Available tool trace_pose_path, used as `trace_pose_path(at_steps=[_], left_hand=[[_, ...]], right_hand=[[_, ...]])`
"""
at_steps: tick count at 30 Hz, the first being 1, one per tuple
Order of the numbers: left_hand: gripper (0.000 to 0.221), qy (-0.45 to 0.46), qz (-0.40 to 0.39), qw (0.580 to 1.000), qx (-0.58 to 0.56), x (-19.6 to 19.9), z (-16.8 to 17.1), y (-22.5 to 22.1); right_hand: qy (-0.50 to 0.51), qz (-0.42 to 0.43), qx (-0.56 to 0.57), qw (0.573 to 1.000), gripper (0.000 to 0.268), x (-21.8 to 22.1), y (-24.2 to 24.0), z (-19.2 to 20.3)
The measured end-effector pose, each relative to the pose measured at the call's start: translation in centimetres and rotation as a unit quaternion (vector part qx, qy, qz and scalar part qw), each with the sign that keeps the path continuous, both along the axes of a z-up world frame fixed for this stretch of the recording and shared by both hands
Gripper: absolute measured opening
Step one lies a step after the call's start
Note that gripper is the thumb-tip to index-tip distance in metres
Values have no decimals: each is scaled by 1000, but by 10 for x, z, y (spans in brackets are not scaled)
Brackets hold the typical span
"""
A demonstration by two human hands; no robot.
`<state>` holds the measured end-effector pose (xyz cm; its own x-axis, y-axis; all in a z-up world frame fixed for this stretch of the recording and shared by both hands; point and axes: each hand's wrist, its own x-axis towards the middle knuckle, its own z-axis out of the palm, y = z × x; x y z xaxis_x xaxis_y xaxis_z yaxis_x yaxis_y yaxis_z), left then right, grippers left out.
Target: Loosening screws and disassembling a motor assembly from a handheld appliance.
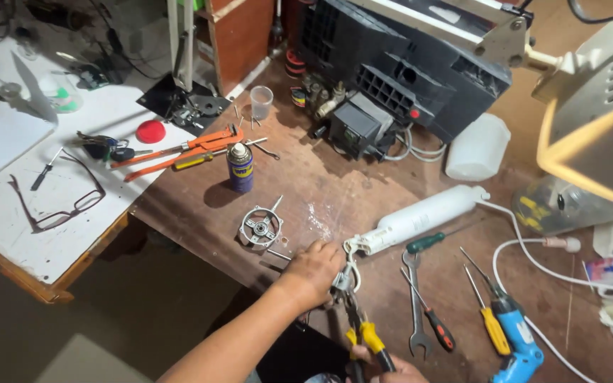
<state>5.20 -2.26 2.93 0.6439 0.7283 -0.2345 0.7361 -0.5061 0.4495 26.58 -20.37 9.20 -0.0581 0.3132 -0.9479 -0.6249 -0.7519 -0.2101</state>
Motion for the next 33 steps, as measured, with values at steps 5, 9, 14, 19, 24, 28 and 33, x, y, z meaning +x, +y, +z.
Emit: trace_pose_path(at_steps=[5,9,14,19,24,28,33], left_hand=[[74,26,-15,999,32,8,-36,-7],[26,-36,28,977,208,27,-104,-10],[28,-88,37,962,254,22,-101,-5],[2,-158,68,923,343,17,-96,-10],[6,-210,79,902,368,25,-110,-10],[5,-209,70,905,363,20,-103,-6],[1,-228,80,892,383,18,-101,-5]], right_hand=[[-18,81,80,993,76,-1,-20,-24],[-150,143,37,978,63,-63,18,55],[-215,131,-17,968,50,-88,35,58],[-244,166,-78,952,40,-97,50,76],[-236,166,-80,954,53,-107,71,104],[-227,161,-80,957,58,-82,68,84],[-247,173,-95,949,65,-62,70,65]])
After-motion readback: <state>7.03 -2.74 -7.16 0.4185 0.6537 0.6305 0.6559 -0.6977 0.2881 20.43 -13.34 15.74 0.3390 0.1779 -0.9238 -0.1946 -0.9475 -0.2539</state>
